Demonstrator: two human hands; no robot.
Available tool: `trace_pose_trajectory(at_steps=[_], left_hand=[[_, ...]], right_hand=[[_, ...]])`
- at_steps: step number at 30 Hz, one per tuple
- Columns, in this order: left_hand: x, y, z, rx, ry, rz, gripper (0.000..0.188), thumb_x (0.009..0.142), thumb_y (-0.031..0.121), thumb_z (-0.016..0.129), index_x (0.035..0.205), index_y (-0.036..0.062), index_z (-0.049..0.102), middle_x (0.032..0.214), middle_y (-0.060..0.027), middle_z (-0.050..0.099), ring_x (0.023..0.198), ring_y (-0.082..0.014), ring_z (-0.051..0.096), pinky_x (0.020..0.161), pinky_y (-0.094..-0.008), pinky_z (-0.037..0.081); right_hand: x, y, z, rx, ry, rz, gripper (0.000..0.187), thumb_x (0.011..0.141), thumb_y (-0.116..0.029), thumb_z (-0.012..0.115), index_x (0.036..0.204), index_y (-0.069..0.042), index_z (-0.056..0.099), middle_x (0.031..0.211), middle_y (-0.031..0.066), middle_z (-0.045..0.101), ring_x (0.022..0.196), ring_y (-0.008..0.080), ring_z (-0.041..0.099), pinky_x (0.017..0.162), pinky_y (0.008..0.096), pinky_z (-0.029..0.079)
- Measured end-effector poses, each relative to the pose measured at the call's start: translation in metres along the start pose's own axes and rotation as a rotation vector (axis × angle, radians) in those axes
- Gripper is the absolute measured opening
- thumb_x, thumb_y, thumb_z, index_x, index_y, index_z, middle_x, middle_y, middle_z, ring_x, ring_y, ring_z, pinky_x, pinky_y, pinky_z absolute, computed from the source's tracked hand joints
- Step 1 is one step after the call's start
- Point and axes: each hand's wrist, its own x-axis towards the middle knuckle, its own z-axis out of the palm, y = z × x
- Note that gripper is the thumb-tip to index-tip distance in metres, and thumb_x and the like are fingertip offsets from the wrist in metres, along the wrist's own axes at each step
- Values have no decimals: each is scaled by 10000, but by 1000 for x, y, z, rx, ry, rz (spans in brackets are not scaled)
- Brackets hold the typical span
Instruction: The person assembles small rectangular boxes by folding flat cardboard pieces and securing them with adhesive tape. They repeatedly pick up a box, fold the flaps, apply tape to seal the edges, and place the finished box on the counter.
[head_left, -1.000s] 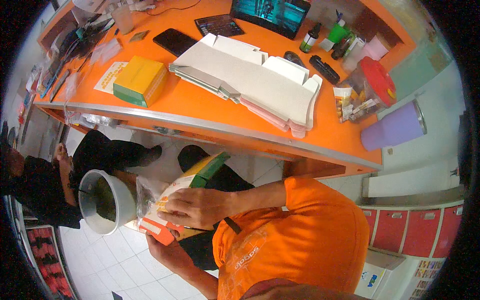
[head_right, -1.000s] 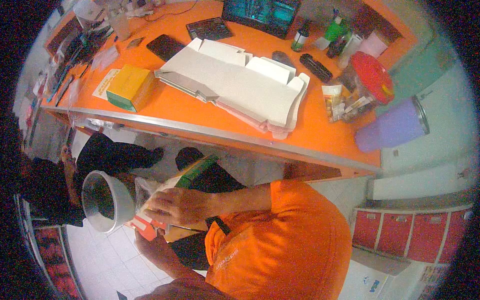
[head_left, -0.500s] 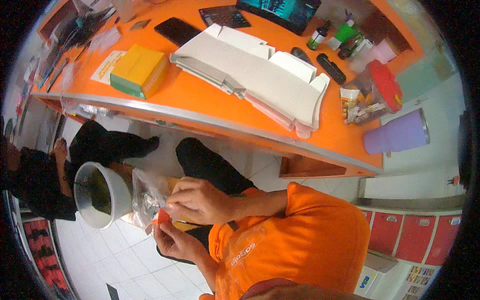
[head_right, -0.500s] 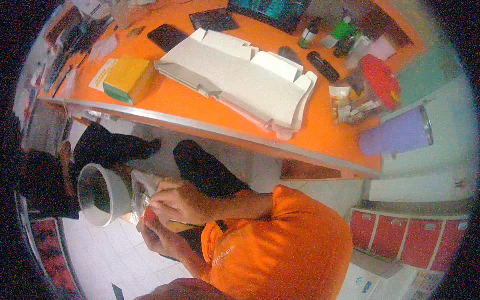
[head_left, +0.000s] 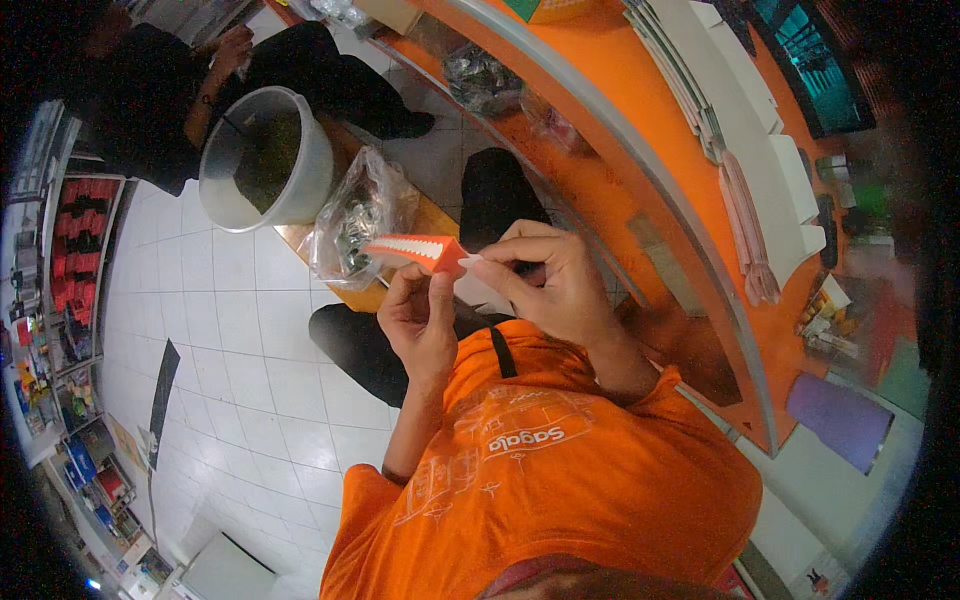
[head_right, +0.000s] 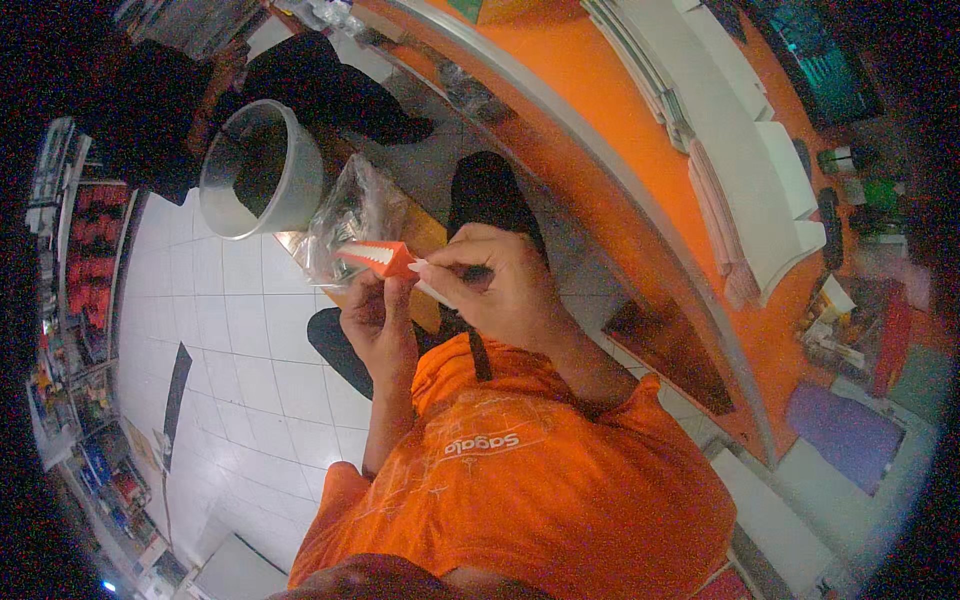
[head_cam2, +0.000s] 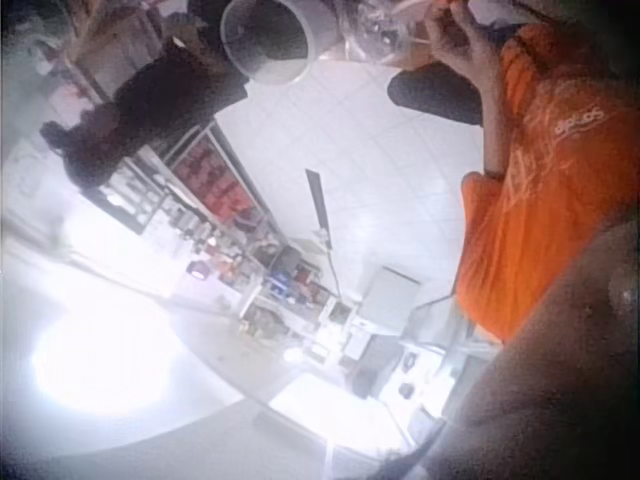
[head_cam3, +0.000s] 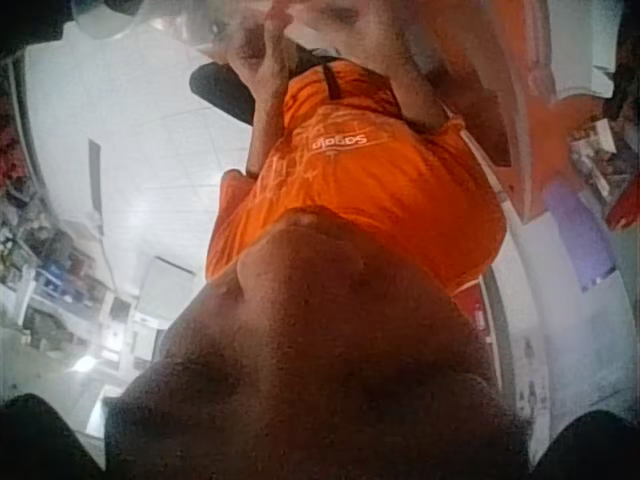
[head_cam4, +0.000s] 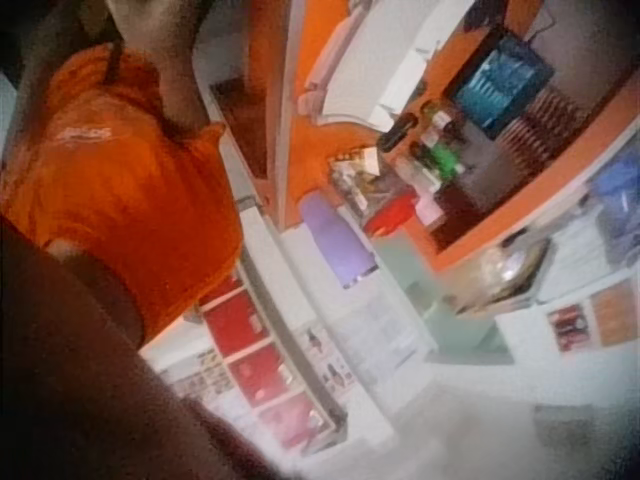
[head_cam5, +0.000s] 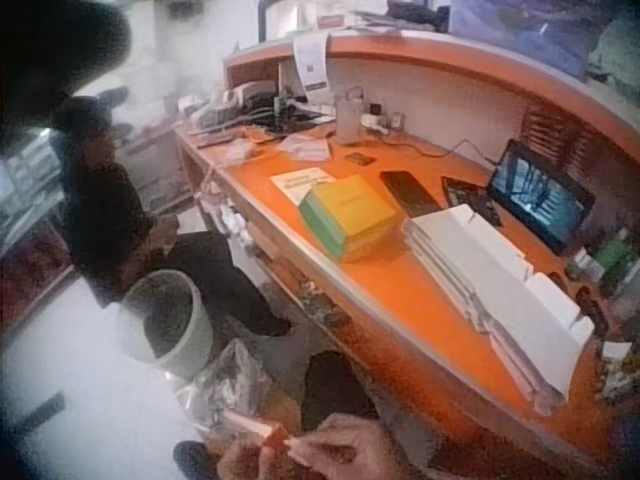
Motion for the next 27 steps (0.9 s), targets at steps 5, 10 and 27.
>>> trace_pose_trajectory(at_steps=[5,10,27], left_hand=[[0,4,-4,44,-47,28,107,975,84,623,1029,-2,656,1000,-46,693,906,-85,620,804,-226,488],[-1,5,-8,29,-18,-5,79,961,61,645,1017,7,654,879,17,659,713,-21,537,617,-173,406],[-11,5,-10,356,96,208,134,995,107,601,976,-25,613,911,-73,680,823,-101,616,733,-236,498]], right_hand=[[-3,-10,10,-149,52,-135,103,853,-98,738,887,-2,728,757,109,618,682,222,610,599,330,469],[-4,-7,17,-194,68,-221,86,843,-60,728,910,-7,724,797,100,627,710,223,618,615,328,488],[-15,2,46,-286,228,-435,204,822,-125,719,996,-28,673,898,101,567,845,261,599,707,371,523]])
